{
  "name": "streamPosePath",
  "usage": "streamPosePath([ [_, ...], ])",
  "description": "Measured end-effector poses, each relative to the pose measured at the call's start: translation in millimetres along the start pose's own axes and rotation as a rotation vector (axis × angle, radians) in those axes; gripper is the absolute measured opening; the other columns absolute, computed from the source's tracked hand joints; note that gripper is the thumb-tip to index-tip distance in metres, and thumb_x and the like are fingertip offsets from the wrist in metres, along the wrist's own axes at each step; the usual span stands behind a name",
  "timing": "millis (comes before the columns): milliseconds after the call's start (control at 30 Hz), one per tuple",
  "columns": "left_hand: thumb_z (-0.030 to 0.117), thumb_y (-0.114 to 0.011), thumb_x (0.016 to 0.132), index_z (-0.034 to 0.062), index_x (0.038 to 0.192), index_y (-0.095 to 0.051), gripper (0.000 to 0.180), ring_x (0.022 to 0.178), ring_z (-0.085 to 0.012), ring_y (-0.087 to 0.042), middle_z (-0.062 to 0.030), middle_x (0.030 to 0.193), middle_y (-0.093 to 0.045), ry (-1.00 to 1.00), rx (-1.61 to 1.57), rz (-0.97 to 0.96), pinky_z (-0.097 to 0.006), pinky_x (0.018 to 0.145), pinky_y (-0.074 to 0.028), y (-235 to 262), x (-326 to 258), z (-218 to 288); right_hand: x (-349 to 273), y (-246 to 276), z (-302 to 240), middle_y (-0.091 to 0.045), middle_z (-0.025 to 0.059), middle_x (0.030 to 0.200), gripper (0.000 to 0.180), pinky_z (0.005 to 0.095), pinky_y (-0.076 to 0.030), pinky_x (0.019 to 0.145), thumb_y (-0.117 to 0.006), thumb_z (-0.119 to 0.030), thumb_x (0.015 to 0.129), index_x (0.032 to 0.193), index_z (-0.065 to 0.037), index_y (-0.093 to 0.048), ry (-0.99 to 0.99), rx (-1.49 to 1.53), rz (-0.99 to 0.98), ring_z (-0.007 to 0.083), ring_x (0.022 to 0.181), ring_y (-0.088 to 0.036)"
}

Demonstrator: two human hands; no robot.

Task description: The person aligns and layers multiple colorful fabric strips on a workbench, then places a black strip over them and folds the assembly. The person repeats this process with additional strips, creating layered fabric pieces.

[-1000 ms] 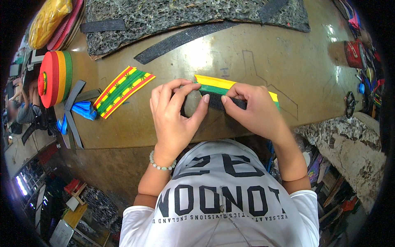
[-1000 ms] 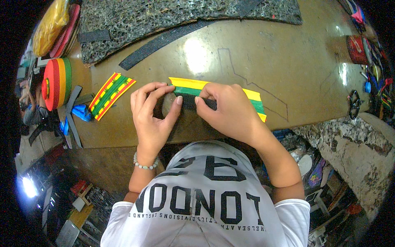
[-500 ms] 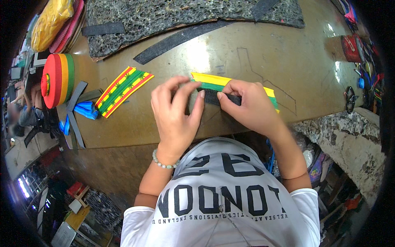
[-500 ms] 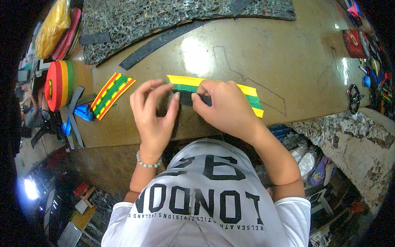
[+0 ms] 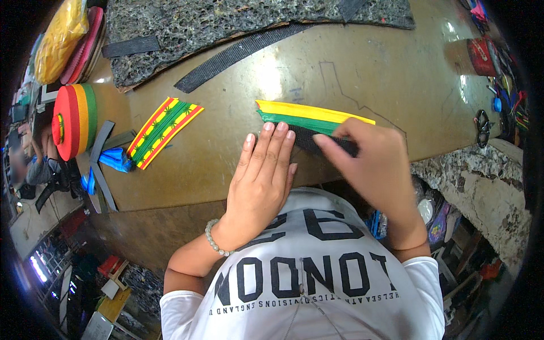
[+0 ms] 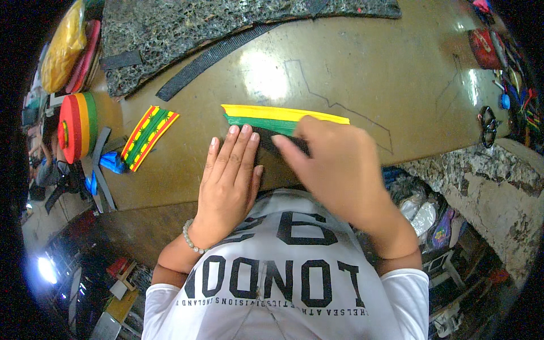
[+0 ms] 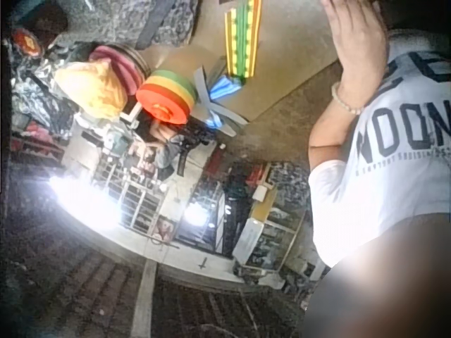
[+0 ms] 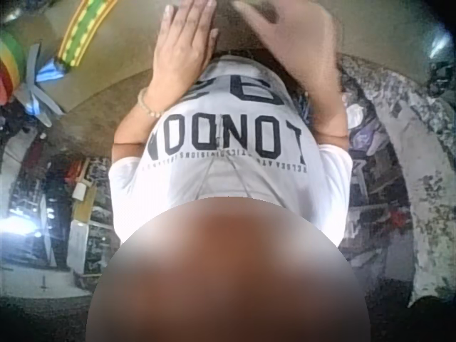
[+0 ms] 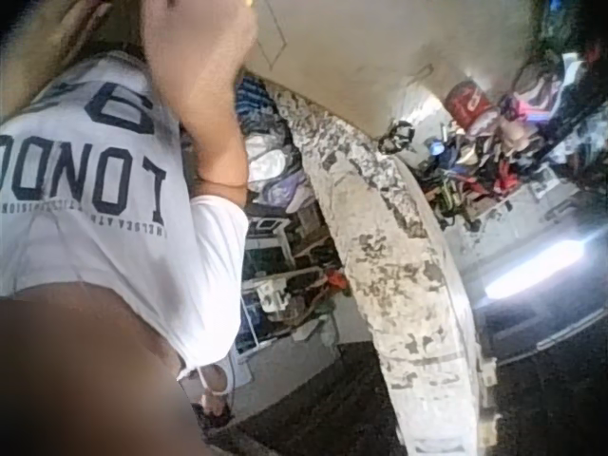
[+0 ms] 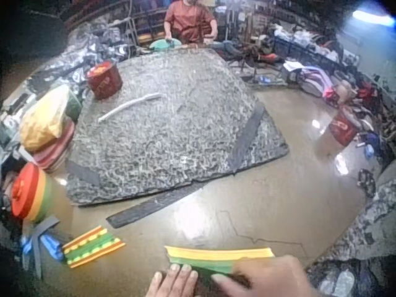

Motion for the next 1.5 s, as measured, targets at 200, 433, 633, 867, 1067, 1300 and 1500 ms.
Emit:
streamPosePath([
  [200,0.023,-0.065,0.092,-0.0017,0.139,-0.056,0.053,0.138,-0.0304,-0.049,-0.0169,0.145,-0.054,0.007,-0.002,0.022,-0.046,0.119,-0.032,2.1,2.5,0.6,-8.6,-5.5,45.3,-0.062,0.0103,0.064,0.020,0.0270,-0.044,0.055,-0.078,-0.012,0.087,0.083,0.003,-0.065,-0.165,0.201,-0.067,0.0101,0.057,-0.054],
  [433,0.024,-0.066,0.092,0.0027,0.141,-0.056,0.054,0.137,-0.0307,-0.050,-0.0173,0.145,-0.054,0.000,0.005,-0.001,-0.048,0.119,-0.031,1.4,3.5,0.2,-8.9,-8.0,52.1,-0.063,0.0169,0.067,0.023,0.0354,-0.043,0.050,-0.077,-0.023,0.088,0.084,-0.002,-0.067,-0.186,0.214,-0.057,0.0246,0.051,-0.059],
  [633,0.025,-0.068,0.091,0.0068,0.143,-0.056,0.056,0.137,-0.0320,-0.049,-0.0185,0.147,-0.053,0.005,-0.017,-0.005,-0.050,0.118,-0.030,2.0,2.0,1.0,-7.7,-7.7,50.3,-0.064,0.0157,0.068,0.022,0.0361,-0.044,0.050,-0.076,-0.023,0.088,0.083,-0.003,-0.066,-0.165,0.209,-0.030,0.0262,0.053,-0.060],
  [867,0.025,-0.067,0.092,0.0124,0.144,-0.056,0.054,0.137,-0.0332,-0.050,-0.0202,0.146,-0.053,-0.011,0.009,0.006,-0.051,0.118,-0.030,1.6,1.1,2.0,-10.5,-8.5,49.4,-0.062,0.0117,0.066,0.022,0.0328,-0.042,0.052,-0.076,-0.020,0.087,0.082,-0.002,-0.065,-0.116,0.178,0.012,0.0197,0.055,-0.057],
  [1067,0.021,-0.064,0.095,0.0098,0.142,-0.056,0.049,0.138,-0.0352,-0.048,-0.0199,0.148,-0.050,0.004,-0.022,0.013,-0.055,0.117,-0.029,0.8,1.6,2.1,-9.4,-9.5,49.1,-0.062,0.0113,0.067,0.022,0.0305,-0.041,0.053,-0.076,-0.019,0.087,0.084,0.000,-0.066,-0.106,0.154,-0.001,0.0171,0.054,-0.056],
  [1300,0.024,-0.066,0.094,0.0060,0.137,-0.059,0.047,0.139,-0.0353,-0.046,-0.0185,0.143,-0.055,0.065,0.051,-0.016,-0.055,0.118,-0.028,13.4,11.6,10.7,-10.0,-12.1,50.0,-0.061,0.0145,0.061,0.025,0.0434,-0.046,0.052,-0.074,-0.028,0.087,0.081,-0.006,-0.065,-0.060,0.139,0.028,0.0331,0.056,-0.063],
  [1500,0.032,-0.067,0.091,-0.0005,0.145,-0.048,0.066,0.147,-0.0343,-0.034,-0.0178,0.156,-0.040,-0.051,-0.102,-0.003,-0.050,0.119,-0.027,-8.6,34.6,35.2,-10.6,-5.9,39.2,-0.065,0.0156,0.070,0.026,0.0461,-0.051,0.058,-0.070,-0.031,0.089,0.084,-0.006,-0.065,-0.092,0.074,0.055,0.0343,0.065,-0.067],
])
Point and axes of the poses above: each hand's wrist, its own x-axis towards the middle knuckle, its own y-axis out of the back of the hand, z = x × y, the point moved 8 cm from there along x, towards the middle knuckle
